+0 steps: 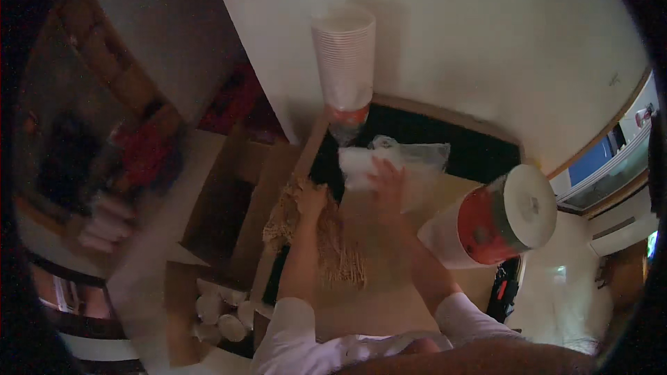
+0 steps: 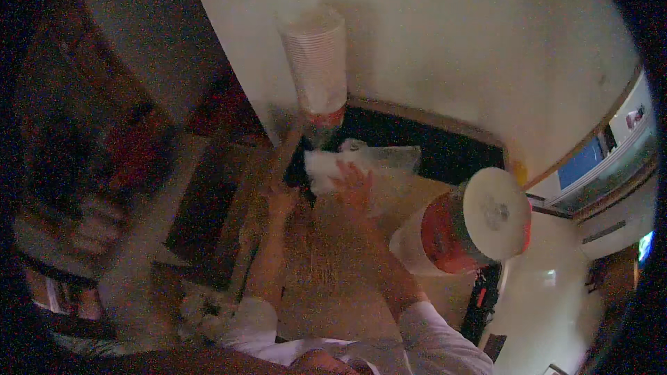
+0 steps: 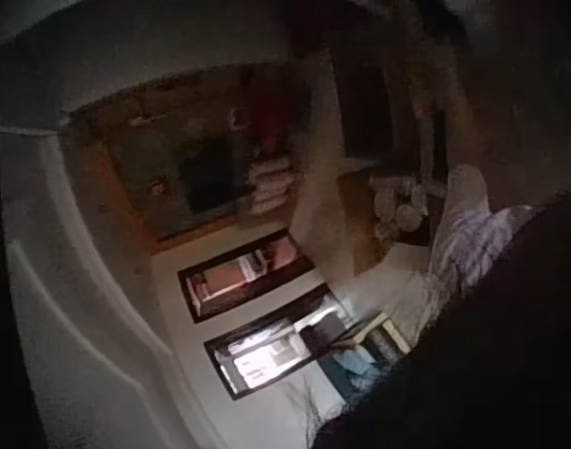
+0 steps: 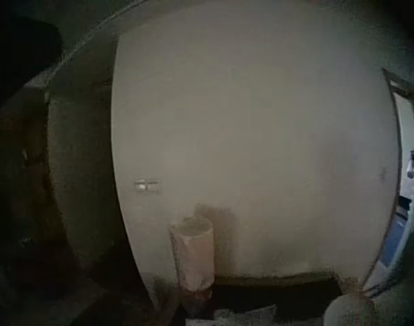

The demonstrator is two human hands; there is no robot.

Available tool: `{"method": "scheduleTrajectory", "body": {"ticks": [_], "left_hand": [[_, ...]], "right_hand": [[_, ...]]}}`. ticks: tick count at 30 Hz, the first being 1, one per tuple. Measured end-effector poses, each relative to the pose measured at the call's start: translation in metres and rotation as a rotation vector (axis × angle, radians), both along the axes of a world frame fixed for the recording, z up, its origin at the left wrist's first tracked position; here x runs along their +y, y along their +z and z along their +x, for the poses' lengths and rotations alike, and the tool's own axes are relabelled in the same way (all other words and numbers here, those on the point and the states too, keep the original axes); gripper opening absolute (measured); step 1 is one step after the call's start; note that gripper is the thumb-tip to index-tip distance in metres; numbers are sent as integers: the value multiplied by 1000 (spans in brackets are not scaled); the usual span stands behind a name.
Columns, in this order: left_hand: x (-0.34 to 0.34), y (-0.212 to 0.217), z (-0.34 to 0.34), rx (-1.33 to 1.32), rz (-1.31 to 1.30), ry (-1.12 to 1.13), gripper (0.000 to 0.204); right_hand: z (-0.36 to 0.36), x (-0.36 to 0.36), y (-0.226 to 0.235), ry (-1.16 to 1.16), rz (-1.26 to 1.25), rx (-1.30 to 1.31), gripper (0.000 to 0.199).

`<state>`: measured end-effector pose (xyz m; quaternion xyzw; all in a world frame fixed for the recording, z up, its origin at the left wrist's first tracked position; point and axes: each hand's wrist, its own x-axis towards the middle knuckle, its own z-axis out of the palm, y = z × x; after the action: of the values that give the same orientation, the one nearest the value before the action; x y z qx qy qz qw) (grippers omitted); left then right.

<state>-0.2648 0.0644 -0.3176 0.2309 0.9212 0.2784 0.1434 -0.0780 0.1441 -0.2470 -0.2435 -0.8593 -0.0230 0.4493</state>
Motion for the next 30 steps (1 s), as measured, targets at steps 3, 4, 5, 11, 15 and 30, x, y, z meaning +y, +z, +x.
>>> {"method": "scheduleTrajectory", "body": {"ticks": [3, 4, 5, 11, 15, 30], "left_hand": [[7, -33, -15, 127, -253, -62, 57], [7, -31, -25, 102, -335, -184, 55], [6, -31, -31, 76, -418, -306, 53], [11, 18, 21, 463, 461, -524, 41], [16, -37, 12, 513, 245, -602, 43], [-83, 135, 216, 200, 487, -773, 20]], "right_hand": [[-31, -9, -38, 2, -258, -242, 36], [-34, -12, -38, 9, -258, -249, 36], [-37, -14, -39, -32, -316, -439, 36], [-44, 18, -62, 45, -436, -652, 36], [-42, 19, -84, 181, -369, -296, 37], [291, -176, 89, -14, -571, 251, 25]]}}
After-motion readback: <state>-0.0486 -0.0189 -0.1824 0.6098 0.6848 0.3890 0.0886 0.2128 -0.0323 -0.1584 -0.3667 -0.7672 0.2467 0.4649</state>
